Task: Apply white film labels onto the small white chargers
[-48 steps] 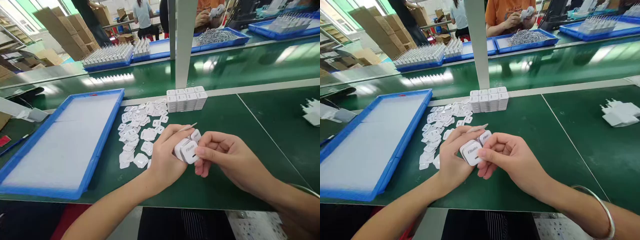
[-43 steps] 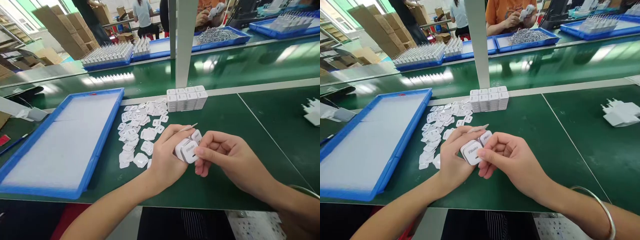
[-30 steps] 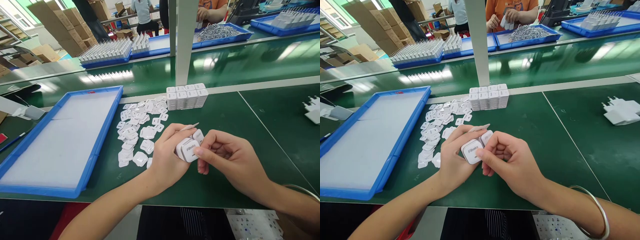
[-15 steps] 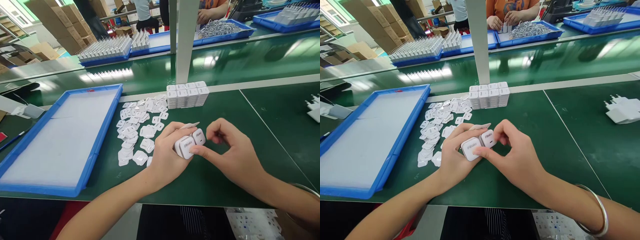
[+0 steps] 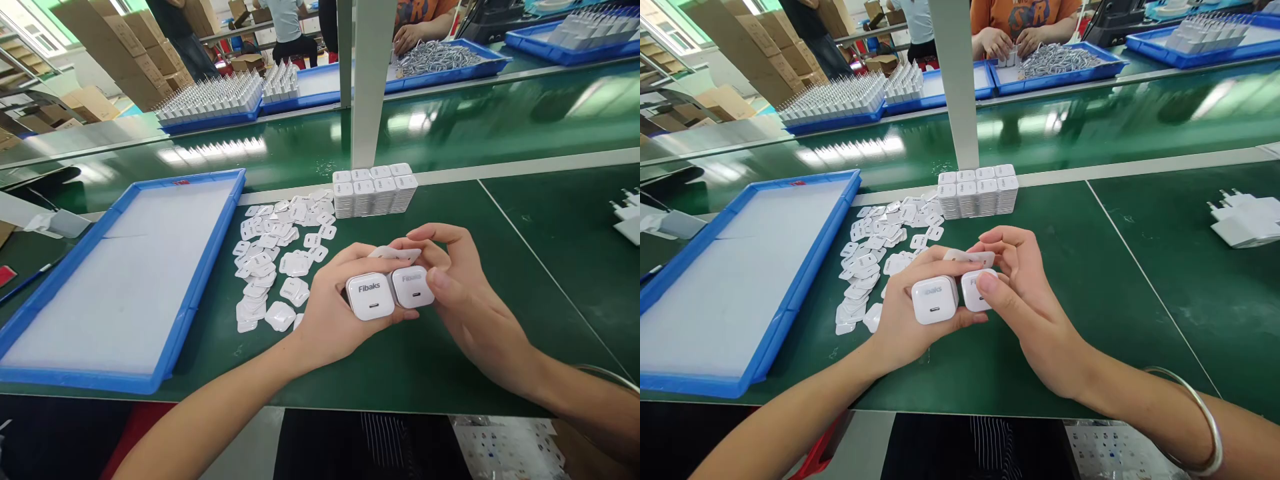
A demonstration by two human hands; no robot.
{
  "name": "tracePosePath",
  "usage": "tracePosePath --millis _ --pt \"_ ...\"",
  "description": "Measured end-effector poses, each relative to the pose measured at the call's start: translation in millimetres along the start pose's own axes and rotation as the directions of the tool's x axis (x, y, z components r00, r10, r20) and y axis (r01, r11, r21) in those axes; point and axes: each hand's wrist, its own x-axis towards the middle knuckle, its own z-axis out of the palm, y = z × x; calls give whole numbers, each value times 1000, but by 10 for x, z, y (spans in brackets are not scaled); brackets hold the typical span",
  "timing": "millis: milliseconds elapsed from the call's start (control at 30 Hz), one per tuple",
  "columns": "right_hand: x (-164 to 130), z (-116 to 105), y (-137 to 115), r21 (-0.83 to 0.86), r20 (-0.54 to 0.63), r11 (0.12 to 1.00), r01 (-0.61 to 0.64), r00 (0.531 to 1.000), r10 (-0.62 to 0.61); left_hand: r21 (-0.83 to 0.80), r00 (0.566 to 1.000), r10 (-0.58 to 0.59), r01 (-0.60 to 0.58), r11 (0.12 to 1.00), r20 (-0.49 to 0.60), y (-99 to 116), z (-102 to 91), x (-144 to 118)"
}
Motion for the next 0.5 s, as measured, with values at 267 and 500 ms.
tracePosePath --millis 267,500 --pt "-6 -23 -38 -59 52 995 -77 995 80 35 999 48 -48 998 17 -18 -13 5" --pt "4 4 -48 -172 120 976 -131 981 153 64 992 128 -128 990 6 -78 34 -33"
